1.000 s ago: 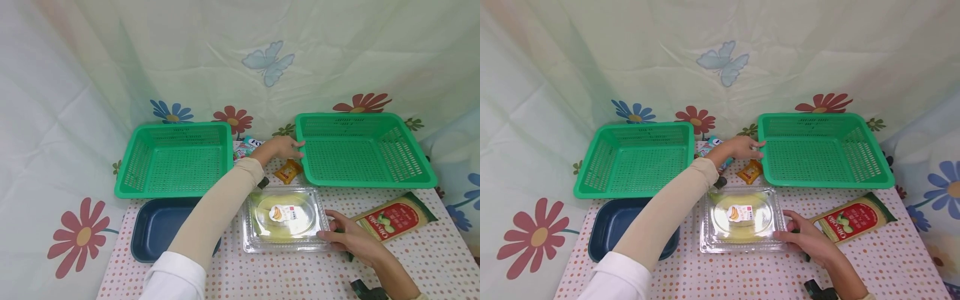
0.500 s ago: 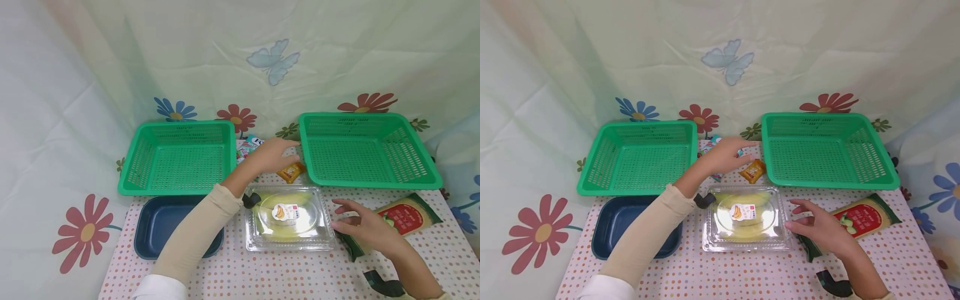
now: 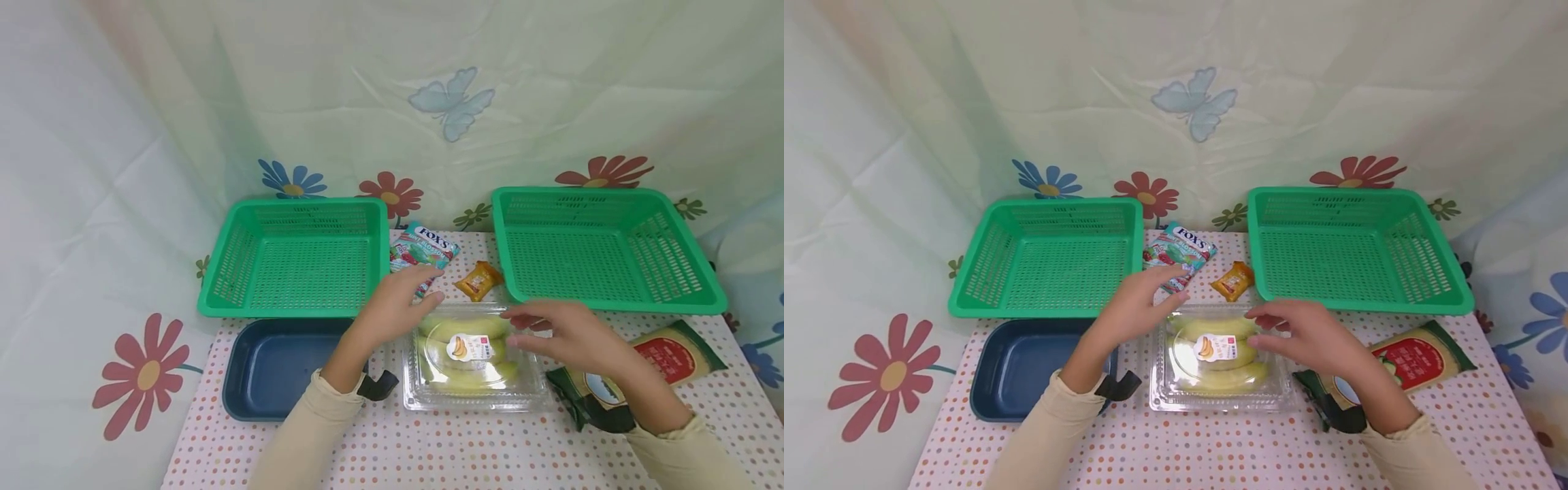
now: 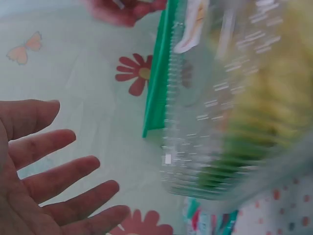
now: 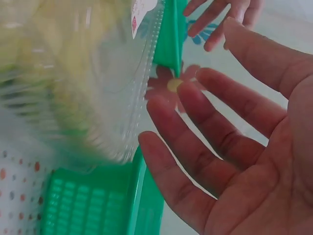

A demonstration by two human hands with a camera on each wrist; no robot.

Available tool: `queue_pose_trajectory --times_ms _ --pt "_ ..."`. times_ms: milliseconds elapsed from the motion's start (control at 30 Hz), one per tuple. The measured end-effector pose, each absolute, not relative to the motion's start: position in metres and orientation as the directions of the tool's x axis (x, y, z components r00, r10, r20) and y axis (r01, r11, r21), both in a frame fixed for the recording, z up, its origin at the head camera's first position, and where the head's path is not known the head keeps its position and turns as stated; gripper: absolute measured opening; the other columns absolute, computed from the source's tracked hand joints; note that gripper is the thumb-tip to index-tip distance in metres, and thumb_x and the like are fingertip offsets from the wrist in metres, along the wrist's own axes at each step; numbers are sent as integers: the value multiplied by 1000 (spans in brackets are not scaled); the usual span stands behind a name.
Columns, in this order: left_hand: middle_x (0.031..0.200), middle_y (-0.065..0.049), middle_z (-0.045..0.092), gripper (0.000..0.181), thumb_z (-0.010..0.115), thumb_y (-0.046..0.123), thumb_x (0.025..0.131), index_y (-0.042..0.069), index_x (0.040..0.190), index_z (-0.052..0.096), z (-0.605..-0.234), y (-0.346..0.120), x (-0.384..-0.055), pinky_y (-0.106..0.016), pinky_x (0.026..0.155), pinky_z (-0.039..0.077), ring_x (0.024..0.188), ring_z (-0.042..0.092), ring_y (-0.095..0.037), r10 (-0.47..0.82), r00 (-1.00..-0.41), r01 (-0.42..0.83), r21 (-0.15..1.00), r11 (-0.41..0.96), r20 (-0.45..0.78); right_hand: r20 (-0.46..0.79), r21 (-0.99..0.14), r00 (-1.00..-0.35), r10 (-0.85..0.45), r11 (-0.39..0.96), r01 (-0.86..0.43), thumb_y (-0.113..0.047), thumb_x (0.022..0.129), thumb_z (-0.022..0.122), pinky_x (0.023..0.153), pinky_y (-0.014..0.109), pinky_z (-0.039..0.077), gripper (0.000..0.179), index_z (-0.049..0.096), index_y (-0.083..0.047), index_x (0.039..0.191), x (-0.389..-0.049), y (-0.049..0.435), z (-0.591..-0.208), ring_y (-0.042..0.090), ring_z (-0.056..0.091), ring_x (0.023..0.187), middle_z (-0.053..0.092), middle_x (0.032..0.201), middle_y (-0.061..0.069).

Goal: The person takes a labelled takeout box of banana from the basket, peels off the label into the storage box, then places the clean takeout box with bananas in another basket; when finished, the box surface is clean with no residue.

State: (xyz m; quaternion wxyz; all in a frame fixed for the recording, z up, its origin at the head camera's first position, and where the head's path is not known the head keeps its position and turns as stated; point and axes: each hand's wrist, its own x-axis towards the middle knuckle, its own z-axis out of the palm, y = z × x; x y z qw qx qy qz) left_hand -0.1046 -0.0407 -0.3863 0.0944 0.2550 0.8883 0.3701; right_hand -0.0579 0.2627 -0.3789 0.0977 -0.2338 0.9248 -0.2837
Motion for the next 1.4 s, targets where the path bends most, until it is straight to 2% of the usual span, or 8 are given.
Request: queue_pose_trajectory --times_ms 200,333,600,833,1000,1200,1400 --pt "152 -10 54 44 62 28 103 11 143 59 -414 -46 -82 -47 117 42 143 49 -28 478 -876 379 706 599 64 -80 -608 -813 -576 675 -418 -34 89 80 75 28 60 33 76 -13 114 -81 243 -382 9 70 89 76 103 -4" --pt "153 -11 53 44 64 27 101 11 143 59 -428 -44 -74 -48 116 42 142 50 -29 478 -875 388 696 604 72 -133 -638 -760 -637 642 -426 -37 91 77 73 24 58 32 77 -14 113 -91 234 -384 6 69 86 77 105 -2" --pt "163 -6 38 59 67 38 99 20 152 49 -447 -38 -62 -53 117 40 150 38 -29 461 -887 345 687 640 16 -229 -648 -680 -697 630 -428 -37 91 78 74 25 56 29 77 -18 113 -104 221 -391 5 66 85 75 101 -8" --pt "169 -8 24 77 68 52 95 27 160 35 -458 -32 -58 -58 115 40 155 27 -31 469 -883 338 656 675 -28 -234 -649 -677 -698 631 -425 -28 88 81 73 25 54 19 79 -19 105 -111 209 -399 5 64 82 74 92 -12" --pt "169 -9 25 82 74 53 90 27 158 38 -460 -32 -56 -59 116 38 155 26 -33 474 -880 364 625 691 -12 -245 -677 -668 -702 618 -401 -23 86 83 67 25 53 16 80 -18 101 -116 203 -403 5 63 75 72 86 -10" --pt "172 -5 14 86 75 60 86 29 158 38 -461 -35 -54 -60 114 40 159 15 -30 509 -860 373 631 680 -40 -281 -712 -674 -683 619 -331 -12 83 83 58 25 53 12 81 -15 95 -120 198 -404 8 64 61 70 80 -5" --pt "173 -2 5 100 81 64 77 26 159 37 -461 -37 -52 -58 116 39 160 8 -30 535 -841 378 619 688 -82 -329 -667 -696 -638 679 -307 -15 77 87 56 25 47 11 80 -20 85 -120 192 -405 9 58 59 64 69 -7"
